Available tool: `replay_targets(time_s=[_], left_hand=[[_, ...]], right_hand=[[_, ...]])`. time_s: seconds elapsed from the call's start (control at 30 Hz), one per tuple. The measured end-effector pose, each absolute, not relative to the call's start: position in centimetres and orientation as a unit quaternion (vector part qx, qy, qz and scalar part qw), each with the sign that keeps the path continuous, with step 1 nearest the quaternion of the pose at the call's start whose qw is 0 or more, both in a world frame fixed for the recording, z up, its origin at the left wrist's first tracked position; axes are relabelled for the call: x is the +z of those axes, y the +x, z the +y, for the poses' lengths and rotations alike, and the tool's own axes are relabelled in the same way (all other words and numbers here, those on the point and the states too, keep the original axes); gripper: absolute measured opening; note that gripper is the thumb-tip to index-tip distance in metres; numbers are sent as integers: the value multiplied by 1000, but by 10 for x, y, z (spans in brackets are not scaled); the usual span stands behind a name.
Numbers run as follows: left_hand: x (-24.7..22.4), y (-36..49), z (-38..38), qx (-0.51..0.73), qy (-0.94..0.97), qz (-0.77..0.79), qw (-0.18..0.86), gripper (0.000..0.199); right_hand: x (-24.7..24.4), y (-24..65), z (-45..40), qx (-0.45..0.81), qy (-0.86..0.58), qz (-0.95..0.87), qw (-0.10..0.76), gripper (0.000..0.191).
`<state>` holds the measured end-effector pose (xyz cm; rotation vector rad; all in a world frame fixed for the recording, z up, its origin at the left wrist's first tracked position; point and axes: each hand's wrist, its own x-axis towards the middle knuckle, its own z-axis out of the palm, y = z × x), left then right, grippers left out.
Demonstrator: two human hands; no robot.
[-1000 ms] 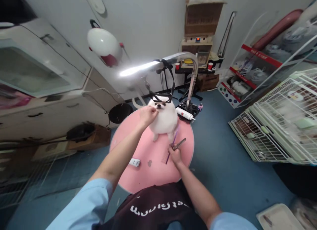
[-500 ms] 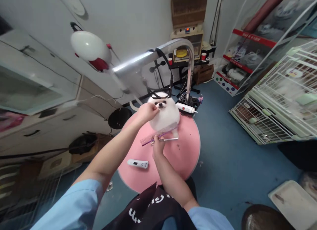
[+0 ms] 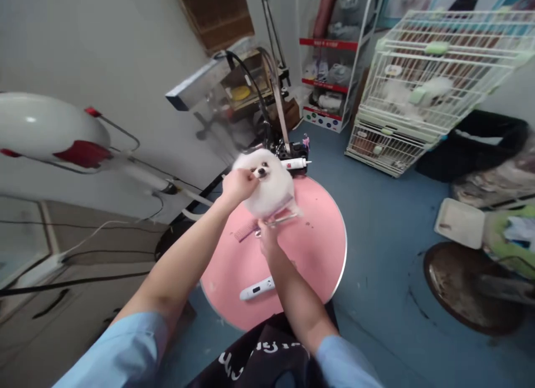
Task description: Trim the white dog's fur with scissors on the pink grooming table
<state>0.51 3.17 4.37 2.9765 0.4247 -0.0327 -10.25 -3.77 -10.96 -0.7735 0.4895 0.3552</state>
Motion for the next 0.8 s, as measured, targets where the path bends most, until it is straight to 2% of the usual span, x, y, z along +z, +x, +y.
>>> replay_targets(time_s=[0.1, 0.23, 0.3, 0.43, 0.63, 0.8], left_hand=[[44, 3, 28, 14, 993, 116, 26, 26], [43, 1, 28, 37, 995, 97, -1, 28], [40, 1, 29, 46, 994, 102, -2, 27], [38, -2, 30, 56, 993, 107, 7, 25], [42, -6, 28, 52, 992, 116, 12, 23], [42, -7, 30, 49, 991, 126, 10, 22]], right_hand=[[-108, -99, -26, 145, -340, 196, 908, 28], [-120, -103, -26, 161, -311, 270, 897, 28], [-125, -100, -25, 178, -303, 272, 896, 28], [-135, -101, -30, 160, -279, 167, 932, 29], [-151, -100, -42, 227, -267, 230, 908, 29], [-157, -102, -44, 181, -252, 205, 928, 32]])
